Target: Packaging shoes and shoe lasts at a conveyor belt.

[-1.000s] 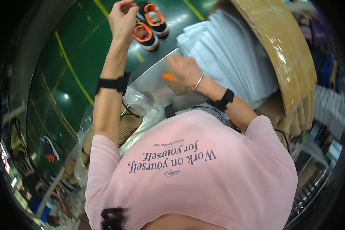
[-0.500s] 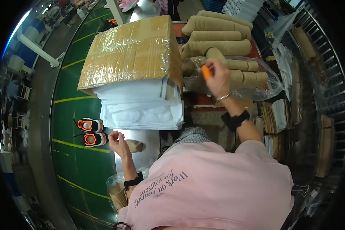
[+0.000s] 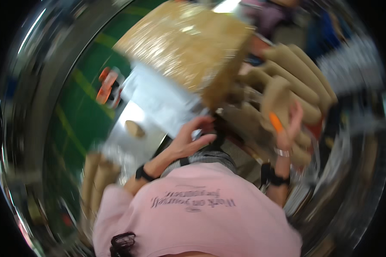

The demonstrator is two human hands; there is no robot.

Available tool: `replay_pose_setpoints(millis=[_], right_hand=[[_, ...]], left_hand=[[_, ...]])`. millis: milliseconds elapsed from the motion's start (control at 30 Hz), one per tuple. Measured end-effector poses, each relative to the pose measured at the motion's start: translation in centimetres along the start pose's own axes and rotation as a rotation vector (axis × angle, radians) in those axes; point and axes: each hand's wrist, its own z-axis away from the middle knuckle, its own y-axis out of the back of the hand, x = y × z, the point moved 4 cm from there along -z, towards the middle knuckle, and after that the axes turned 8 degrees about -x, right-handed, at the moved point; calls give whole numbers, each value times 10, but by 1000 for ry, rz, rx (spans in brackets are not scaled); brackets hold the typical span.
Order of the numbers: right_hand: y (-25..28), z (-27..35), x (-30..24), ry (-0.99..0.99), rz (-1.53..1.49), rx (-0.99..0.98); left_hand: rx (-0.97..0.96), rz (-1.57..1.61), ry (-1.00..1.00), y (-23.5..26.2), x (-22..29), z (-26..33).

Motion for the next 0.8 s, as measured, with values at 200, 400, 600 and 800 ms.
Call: replay_pose_setpoints(millis=[200, 400, 600, 800], right_hand=[[-111, 30, -97, 341, -120, -533], [-198, 17, -114, -82, -714, -1259], [-309, 66, -139, -279, -640, -1775], [-409, 89, -165, -234, -588, -1479]], left_hand=[[165, 461, -264, -1, 44, -5], [346, 507, -224, 54, 25, 84], [458, 418, -10, 98, -7, 174], [1187, -157, 657, 139, -120, 251]])
